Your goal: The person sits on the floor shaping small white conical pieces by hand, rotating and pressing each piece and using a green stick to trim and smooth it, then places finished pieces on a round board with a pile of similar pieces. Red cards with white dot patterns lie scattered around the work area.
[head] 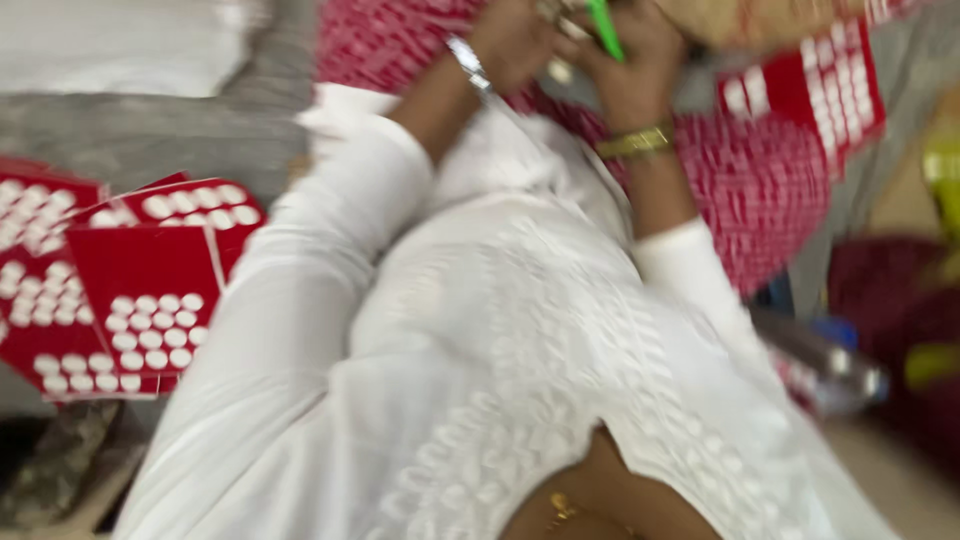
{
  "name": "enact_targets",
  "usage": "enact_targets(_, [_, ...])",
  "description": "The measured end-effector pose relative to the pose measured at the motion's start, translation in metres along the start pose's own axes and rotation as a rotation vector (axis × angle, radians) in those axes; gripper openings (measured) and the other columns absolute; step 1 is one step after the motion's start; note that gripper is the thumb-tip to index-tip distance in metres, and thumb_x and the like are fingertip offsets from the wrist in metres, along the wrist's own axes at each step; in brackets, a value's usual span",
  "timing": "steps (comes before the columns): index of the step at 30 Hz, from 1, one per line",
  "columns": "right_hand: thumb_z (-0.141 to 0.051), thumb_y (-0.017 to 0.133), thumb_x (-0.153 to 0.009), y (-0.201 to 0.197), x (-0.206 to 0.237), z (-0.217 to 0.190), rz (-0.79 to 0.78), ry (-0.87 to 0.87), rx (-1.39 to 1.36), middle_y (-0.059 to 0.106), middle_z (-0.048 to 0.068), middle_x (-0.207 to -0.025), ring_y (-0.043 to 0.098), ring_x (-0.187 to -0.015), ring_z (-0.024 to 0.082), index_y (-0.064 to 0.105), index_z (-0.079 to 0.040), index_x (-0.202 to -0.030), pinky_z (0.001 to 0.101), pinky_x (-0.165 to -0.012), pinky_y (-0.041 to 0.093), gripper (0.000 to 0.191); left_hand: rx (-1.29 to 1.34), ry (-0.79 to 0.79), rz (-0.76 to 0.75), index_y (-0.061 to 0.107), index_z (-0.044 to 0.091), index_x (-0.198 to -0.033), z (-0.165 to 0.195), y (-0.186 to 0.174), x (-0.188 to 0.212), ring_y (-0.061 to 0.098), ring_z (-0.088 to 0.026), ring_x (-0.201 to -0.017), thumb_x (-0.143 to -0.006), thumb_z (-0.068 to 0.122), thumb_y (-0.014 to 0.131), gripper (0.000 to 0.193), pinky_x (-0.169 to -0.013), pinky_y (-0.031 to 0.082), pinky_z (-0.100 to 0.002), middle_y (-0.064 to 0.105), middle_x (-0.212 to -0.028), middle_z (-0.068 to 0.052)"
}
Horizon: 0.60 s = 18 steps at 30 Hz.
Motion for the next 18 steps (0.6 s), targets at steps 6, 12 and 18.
enact_targets(6, [0.011, 0.086, -0.084, -0.034, -0.028, 0.016, 0.253, 0.284, -0.248, 0.077, 0.009, -0.104, 0.070, -0.092, 0.017, 0.077, 0.006, -0.112, 0.0310, -0.089, 0.058, 0.030, -0.209, -0.037, 0.121, 0.070, -0.001, -0.105, 0.015, 0.035, -0.002, 0.074, -0.028, -0.073, -0.097, 0.022, 0.065, 0.025, -0.063, 0.065, -0.045, 0.074, -0.094, -0.019])
enact_targets(12, [0.009, 0.084, -0.095, -0.013, -0.019, -0.015, 0.154, 0.229, -0.423, 0.074, 0.013, -0.095, 0.068, -0.074, 0.017, 0.074, 0.010, -0.108, 0.0293, -0.067, 0.055, 0.016, -0.396, 0.015, 0.105, 0.075, 0.003, -0.104, 0.024, 0.060, 0.032, 0.075, -0.022, -0.059, -0.088, 0.035, 0.068, 0.036, -0.047, 0.057, -0.028, 0.075, -0.079, -0.010])
enact_targets(18, [-0.020, 0.074, -0.110, -0.003, 0.000, -0.030, 0.053, 0.396, -0.561, 0.068, 0.012, -0.080, 0.050, -0.049, 0.013, 0.071, 0.001, -0.108, 0.0265, -0.045, 0.036, 0.022, -0.518, 0.068, 0.112, 0.076, -0.002, -0.100, 0.028, 0.061, 0.053, 0.074, -0.019, -0.056, -0.089, 0.035, 0.078, 0.038, -0.044, 0.053, -0.025, 0.072, -0.075, -0.008])
Point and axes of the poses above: each hand's wrist, its own x-axis away from the middle knuckle, its own y-axis out of the palm, z = x × y, the point moved 9 cm from there along -x, towards the middle knuckle
